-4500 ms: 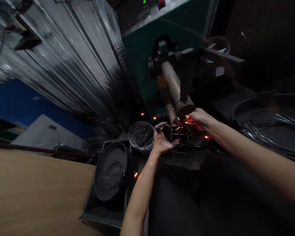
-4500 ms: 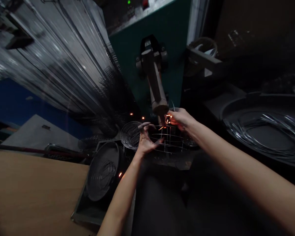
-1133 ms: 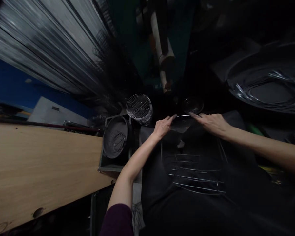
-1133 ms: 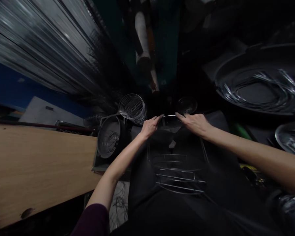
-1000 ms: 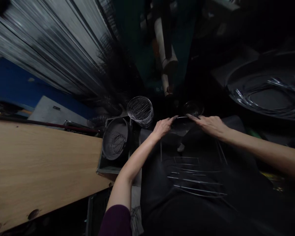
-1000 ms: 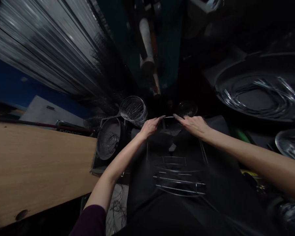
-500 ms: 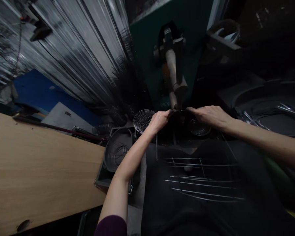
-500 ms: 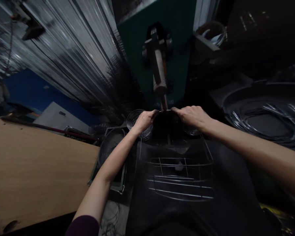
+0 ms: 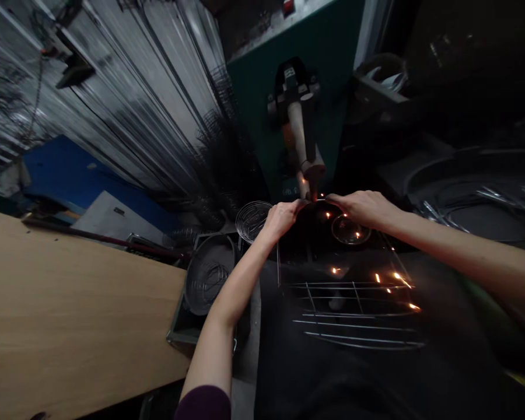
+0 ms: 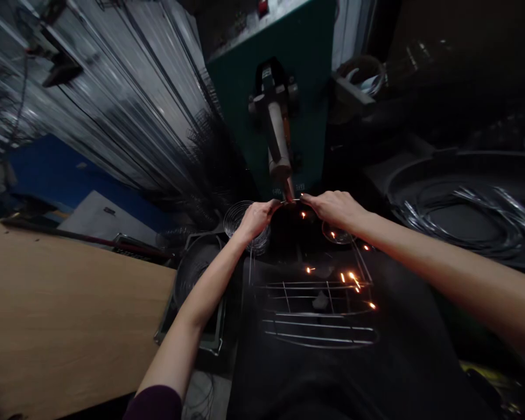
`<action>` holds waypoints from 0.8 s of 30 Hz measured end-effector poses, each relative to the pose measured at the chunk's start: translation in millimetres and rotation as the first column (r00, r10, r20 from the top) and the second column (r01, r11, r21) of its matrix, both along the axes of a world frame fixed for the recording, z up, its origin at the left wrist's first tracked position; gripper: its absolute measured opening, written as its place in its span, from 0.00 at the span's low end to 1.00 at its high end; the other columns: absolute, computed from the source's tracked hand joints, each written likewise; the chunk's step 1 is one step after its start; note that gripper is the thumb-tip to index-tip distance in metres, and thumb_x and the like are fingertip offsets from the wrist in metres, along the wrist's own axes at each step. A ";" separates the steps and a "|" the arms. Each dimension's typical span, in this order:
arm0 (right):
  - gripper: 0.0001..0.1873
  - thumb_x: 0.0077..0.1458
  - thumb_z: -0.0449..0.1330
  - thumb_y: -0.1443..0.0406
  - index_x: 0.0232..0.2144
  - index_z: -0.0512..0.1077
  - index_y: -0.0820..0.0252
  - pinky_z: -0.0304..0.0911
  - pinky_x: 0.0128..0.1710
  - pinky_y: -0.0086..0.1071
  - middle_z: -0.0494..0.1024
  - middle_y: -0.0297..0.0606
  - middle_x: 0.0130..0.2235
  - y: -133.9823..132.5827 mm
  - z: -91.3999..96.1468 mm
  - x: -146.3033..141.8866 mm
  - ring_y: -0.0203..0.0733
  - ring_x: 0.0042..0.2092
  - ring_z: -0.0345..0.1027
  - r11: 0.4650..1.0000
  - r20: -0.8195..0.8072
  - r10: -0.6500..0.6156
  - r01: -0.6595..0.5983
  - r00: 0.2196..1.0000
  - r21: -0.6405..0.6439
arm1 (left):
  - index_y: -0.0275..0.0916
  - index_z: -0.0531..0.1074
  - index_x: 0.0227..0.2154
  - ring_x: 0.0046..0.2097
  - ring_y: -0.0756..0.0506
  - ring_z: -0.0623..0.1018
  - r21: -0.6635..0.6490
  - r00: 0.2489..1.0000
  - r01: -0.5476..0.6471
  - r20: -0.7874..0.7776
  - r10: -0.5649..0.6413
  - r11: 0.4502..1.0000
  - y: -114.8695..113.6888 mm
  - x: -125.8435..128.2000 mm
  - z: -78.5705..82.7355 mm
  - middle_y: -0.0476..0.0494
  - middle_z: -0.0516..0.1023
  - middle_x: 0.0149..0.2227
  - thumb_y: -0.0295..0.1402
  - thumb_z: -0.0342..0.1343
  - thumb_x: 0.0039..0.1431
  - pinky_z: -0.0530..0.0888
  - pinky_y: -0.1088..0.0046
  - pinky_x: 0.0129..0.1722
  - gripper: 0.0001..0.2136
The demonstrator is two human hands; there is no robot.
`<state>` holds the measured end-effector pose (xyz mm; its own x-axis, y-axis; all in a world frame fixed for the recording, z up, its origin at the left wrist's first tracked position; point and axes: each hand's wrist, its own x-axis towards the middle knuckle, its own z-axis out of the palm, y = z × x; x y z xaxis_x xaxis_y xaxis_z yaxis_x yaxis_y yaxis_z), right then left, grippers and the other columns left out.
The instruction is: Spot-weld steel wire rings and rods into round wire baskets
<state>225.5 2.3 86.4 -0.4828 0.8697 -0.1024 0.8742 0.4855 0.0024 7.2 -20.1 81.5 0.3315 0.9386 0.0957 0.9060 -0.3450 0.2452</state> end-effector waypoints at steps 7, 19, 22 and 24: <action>0.23 0.61 0.45 0.65 0.56 0.66 0.54 0.56 0.29 0.32 0.77 0.47 0.38 5.0 -4.1 0.0 0.50 0.36 0.72 1.000 -0.042 -0.013 0.014 0.999 0.026 | 0.42 0.74 0.45 0.40 0.43 0.79 -0.001 0.999 -0.040 0.000 0.040 0.999 1.4 -3.9 -1.7 0.39 0.81 0.39 0.35 0.44 0.66 0.67 0.74 0.36 0.14; 0.22 0.66 0.41 0.55 0.52 0.67 0.57 0.60 0.33 0.34 0.76 0.50 0.39 4.5 0.3 -6.7 0.52 0.39 0.73 0.999 -0.119 -0.033 0.032 0.992 -0.009 | 0.40 0.75 0.42 0.37 0.44 0.79 0.026 0.995 -0.079 -0.055 0.080 0.997 2.3 -7.1 -1.3 0.38 0.81 0.35 0.38 0.44 0.66 0.65 0.74 0.35 0.15; 0.22 0.66 0.41 0.56 0.52 0.67 0.58 0.61 0.34 0.35 0.77 0.51 0.40 4.6 1.5 -9.7 0.53 0.41 0.73 1.000 -0.125 -0.024 0.023 0.992 -0.008 | 0.39 0.75 0.41 0.36 0.45 0.79 0.033 0.995 -0.096 -0.035 0.098 0.995 0.8 -11.4 -3.1 0.39 0.80 0.34 0.38 0.45 0.66 0.64 0.75 0.35 0.15; 0.23 0.66 0.41 0.55 0.51 0.69 0.59 0.62 0.35 0.35 0.77 0.49 0.41 6.3 0.7 -6.1 0.52 0.41 0.73 0.999 -0.160 -0.040 0.038 0.986 -0.018 | 0.39 0.75 0.40 0.36 0.45 0.79 0.038 0.995 -0.093 -0.021 0.094 0.995 1.2 -13.2 -5.3 0.39 0.80 0.34 0.39 0.45 0.66 0.64 0.75 0.34 0.14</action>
<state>219.4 8.6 87.2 -0.4600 0.8871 -0.0395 0.8809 0.4503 -0.1457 -6.0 -18.9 76.2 0.2449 0.9615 0.1247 0.9398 -0.2670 0.2132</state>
